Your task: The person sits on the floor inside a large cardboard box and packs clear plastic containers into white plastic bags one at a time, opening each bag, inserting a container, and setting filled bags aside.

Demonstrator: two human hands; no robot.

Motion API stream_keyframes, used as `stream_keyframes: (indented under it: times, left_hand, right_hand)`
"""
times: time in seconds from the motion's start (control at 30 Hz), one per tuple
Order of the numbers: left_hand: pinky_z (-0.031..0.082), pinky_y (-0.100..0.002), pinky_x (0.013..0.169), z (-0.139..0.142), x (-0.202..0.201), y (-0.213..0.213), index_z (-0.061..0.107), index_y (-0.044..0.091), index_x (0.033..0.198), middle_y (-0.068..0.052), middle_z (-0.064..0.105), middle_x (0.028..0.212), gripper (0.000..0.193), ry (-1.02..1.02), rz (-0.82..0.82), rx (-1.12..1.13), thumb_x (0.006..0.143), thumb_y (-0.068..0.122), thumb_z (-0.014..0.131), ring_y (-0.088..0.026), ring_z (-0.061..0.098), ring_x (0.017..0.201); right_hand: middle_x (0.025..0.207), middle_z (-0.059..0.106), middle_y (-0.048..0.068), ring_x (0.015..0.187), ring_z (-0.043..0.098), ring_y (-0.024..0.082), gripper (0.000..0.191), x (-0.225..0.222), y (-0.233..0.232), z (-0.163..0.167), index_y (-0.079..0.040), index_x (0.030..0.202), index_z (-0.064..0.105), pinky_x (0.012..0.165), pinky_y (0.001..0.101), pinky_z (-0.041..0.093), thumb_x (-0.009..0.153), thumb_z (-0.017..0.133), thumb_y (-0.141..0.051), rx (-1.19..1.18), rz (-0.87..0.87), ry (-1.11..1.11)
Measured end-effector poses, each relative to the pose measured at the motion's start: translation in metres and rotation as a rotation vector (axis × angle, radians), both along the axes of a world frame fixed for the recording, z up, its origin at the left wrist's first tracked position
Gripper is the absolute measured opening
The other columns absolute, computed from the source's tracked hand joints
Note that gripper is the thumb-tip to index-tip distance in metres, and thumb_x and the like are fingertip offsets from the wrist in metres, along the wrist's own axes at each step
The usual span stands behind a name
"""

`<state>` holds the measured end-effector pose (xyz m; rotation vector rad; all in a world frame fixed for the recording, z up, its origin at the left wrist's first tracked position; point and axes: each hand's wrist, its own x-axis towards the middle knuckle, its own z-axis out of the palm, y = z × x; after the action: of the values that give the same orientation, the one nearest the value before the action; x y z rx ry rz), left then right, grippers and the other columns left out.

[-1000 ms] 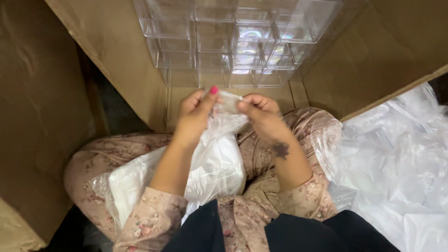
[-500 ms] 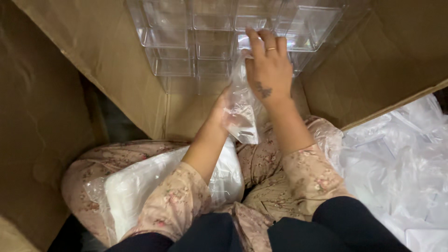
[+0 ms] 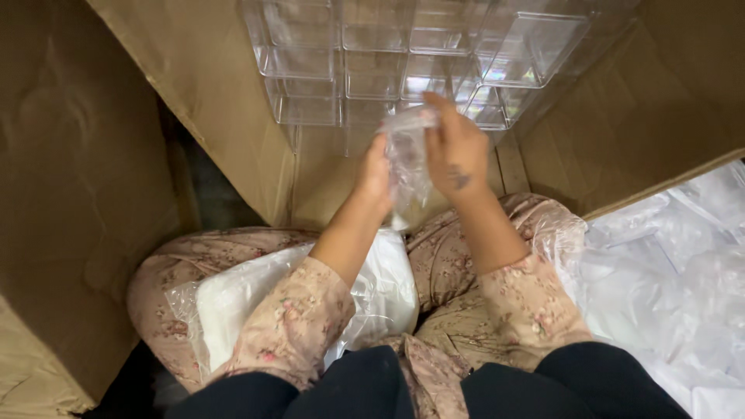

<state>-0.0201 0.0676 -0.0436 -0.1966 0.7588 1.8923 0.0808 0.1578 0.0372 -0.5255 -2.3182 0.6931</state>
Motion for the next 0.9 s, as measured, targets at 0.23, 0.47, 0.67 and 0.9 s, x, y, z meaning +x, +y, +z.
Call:
stream_keyframes:
  times: [0.23, 0.47, 0.67, 0.9]
  left_hand:
    - [0.046, -0.051, 0.09, 0.049, 0.029, -0.043, 0.064, 0.013, 0.152, -0.028, 0.06, 0.12, 0.046, 0.861, -0.031, -0.396, 0.107, 0.016, 0.057, -0.029, 0.047, 0.098]
    - [0.047, -0.034, 0.107, 0.039, 0.03, -0.074, 0.055, 0.017, 0.142, -0.008, 0.059, 0.137, 0.049, 0.397, -0.017, 0.215, 0.094, 0.012, 0.062, -0.021, 0.062, 0.123]
    - [0.05, -0.031, 0.103, 0.027, 0.02, -0.078, 0.069, 0.002, 0.131, -0.01, 0.07, 0.126, 0.031, 0.771, 0.01, 0.013, 0.102, 0.012, 0.069, -0.016, 0.063, 0.115]
    - [0.052, -0.032, 0.099, 0.044, -0.004, -0.09, 0.068, -0.001, 0.13, -0.012, 0.07, 0.122, 0.029, 0.411, -0.327, 0.294, 0.104, 0.013, 0.067, -0.017, 0.064, 0.11]
  right_hand:
    - [0.097, 0.069, 0.002, 0.086, 0.062, 0.011, 0.017, 0.021, 0.006, -0.028, -0.003, 0.109, 0.066, 0.078, 0.0283, 0.051, 0.111, 0.058, -0.018, -1.103, 0.039, 0.559]
    - [0.104, 0.069, 0.005, 0.092, 0.064, 0.013, 0.004, 0.038, -0.018, 0.002, -0.001, 0.109, 0.063, 0.087, 0.0295, 0.052, 0.107, 0.063, -0.005, -1.3, 0.243, 0.572]
    - [0.095, 0.074, 0.011, 0.083, 0.071, 0.021, 0.027, 0.056, -0.015, 0.016, -0.017, 0.109, 0.07, 0.078, 0.0331, 0.057, 0.092, 0.051, -0.007, -1.754, 0.043, 0.337]
    - [0.108, 0.07, 0.011, 0.088, 0.063, 0.022, 0.031, 0.076, -0.045, 0.02, 0.001, 0.125, 0.066, 0.077, 0.0364, 0.05, 0.106, 0.065, -0.024, -1.242, 0.175, 0.224]
